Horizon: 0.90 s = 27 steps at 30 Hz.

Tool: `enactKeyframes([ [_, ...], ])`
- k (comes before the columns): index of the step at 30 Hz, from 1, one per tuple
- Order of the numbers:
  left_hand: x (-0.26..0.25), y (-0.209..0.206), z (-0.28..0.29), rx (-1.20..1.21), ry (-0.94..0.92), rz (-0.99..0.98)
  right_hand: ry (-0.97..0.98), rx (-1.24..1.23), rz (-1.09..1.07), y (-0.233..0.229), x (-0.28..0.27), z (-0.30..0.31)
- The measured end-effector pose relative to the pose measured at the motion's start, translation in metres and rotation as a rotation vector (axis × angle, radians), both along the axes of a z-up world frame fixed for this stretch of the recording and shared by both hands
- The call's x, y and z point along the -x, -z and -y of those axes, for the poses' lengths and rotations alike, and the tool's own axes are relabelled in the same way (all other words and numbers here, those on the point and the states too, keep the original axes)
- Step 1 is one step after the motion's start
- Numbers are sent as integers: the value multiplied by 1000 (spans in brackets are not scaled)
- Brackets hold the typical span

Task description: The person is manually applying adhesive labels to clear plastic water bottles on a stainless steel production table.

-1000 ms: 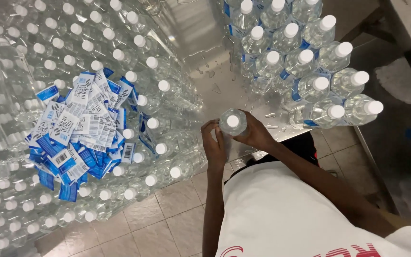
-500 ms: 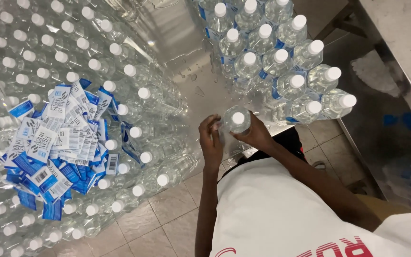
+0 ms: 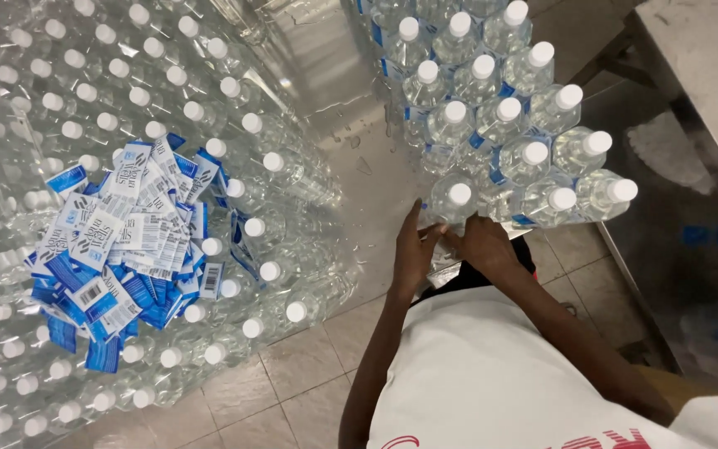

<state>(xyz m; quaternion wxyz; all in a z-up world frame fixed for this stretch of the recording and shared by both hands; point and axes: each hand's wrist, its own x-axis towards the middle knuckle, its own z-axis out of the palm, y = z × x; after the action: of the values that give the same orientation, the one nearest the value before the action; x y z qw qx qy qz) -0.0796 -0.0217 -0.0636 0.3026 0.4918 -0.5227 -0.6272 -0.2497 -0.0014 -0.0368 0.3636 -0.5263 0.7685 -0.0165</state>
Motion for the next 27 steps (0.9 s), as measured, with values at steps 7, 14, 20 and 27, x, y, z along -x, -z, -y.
enactKeyframes([
  [7,45,22,16,14,-65,3,-107,46,-58,-9,9,-21],
  [14,75,37,33,120,-186,46,-259,-36,-3,3,3,-35],
  [20,43,22,3,85,-226,12,-507,-154,8,-2,-3,-22],
  [27,-53,-301,-98,347,-366,-520,-390,36,451,-18,-44,9],
])
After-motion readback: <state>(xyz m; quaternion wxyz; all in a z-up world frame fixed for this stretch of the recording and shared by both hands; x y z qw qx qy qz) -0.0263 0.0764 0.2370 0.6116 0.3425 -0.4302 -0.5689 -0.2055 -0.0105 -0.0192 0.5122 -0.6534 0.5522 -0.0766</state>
